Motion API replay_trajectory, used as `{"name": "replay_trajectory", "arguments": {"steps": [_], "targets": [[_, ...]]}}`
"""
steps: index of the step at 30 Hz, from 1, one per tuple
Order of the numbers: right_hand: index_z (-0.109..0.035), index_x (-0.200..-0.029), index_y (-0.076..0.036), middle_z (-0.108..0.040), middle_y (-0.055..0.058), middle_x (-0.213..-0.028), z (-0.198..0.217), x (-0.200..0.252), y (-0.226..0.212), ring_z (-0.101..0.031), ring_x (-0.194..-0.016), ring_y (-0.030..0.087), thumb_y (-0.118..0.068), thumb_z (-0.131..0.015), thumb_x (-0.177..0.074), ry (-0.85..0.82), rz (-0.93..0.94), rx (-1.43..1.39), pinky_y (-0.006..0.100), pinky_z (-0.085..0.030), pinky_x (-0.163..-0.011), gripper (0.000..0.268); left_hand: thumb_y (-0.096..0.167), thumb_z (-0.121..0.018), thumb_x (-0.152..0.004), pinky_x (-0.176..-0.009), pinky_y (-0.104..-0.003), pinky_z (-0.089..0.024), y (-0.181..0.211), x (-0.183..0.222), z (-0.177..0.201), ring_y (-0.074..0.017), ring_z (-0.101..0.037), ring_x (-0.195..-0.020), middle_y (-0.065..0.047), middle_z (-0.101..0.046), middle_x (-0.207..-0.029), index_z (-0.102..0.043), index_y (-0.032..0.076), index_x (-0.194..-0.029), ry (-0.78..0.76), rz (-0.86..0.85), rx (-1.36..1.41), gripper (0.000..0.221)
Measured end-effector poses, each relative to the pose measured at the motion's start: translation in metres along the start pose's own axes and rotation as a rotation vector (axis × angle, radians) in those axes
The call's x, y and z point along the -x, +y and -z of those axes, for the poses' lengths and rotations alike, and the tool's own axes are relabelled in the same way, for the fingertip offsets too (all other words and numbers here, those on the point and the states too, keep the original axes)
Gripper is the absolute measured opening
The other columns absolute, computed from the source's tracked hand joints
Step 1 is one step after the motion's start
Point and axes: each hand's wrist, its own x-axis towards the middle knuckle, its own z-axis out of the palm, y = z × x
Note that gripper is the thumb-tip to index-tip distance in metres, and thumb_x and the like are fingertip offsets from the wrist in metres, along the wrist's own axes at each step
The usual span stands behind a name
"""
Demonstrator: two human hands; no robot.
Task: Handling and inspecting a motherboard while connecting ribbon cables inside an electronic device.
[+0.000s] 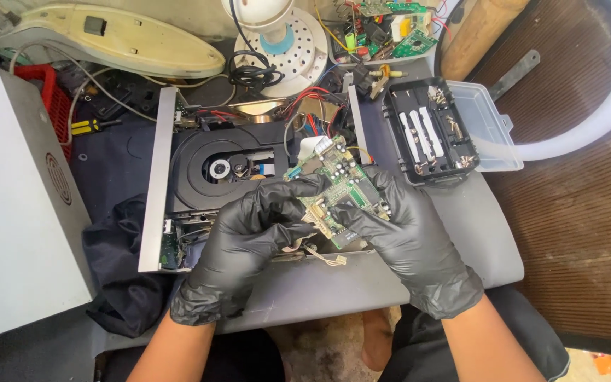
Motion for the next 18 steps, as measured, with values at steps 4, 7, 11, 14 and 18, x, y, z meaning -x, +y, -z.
{"name": "replay_trajectory", "arguments": {"steps": [4,7,11,14,18], "targets": [[-0.068,-0.128,-0.004,-0.076,0.004,-0.123,-0.005,-0.005,-0.013,-0.07,-0.114,0.013,-0.009,-0.07,-0.09,0.036,-0.127,0.019,0.03,-0.059,-0.102,0.039,0.001,-0.067,-0.095,-0.113,-0.04,-0.053,0.002,0.0,-0.004,-0.0286,-0.065,-0.13,-0.016,-0.069,-0.132,-0.071,0.004,-0.105,0.035,-0.016,-0.065,0.012],[-0.061,-0.138,-0.004,-0.07,0.006,-0.136,-0.007,-0.005,-0.013,-0.066,-0.125,0.015,-0.012,-0.066,-0.092,0.006,-0.104,0.025,0.031,-0.053,-0.11,0.047,-0.002,-0.07,-0.091,-0.11,-0.038,-0.055,-0.004,0.002,-0.007,-0.0293,-0.066,-0.127,-0.018,-0.07,-0.127,-0.069,0.001,-0.105,0.088,-0.068,-0.055,0.014],[-0.065,-0.132,-0.006,-0.072,0.003,-0.13,-0.01,-0.008,-0.01,-0.067,-0.122,0.014,-0.009,-0.068,-0.093,0.037,-0.038,0.075,0.03,-0.053,-0.11,0.039,-0.01,-0.069,-0.094,-0.103,-0.029,-0.059,0.009,0.003,-0.024,-0.0242,-0.069,-0.119,-0.02,-0.07,-0.128,-0.066,-0.004,-0.121,0.187,-0.237,-0.291,0.028],[-0.059,-0.137,-0.002,-0.069,0.009,-0.137,-0.006,-0.009,-0.002,-0.065,-0.126,0.018,-0.007,-0.065,-0.093,0.028,-0.024,-0.069,0.034,-0.053,-0.111,0.044,0.001,-0.07,-0.098,-0.091,-0.043,-0.064,0.009,0.002,-0.013,-0.0344,-0.077,-0.102,-0.02,-0.073,-0.117,-0.066,-0.002,-0.12,0.1,-0.724,-1.099,0.022],[-0.06,-0.139,0.0,-0.072,0.008,-0.131,-0.01,-0.006,-0.006,-0.068,-0.119,0.017,-0.004,-0.065,-0.092,0.095,-0.117,-0.141,0.032,-0.057,-0.105,0.047,0.009,-0.064,-0.1,-0.085,-0.041,-0.057,0.003,0.01,-0.013,-0.031,-0.071,-0.1,-0.01,-0.068,-0.117,-0.067,0.012,-0.122,0.157,-0.641,-1.283,0.022]]}}
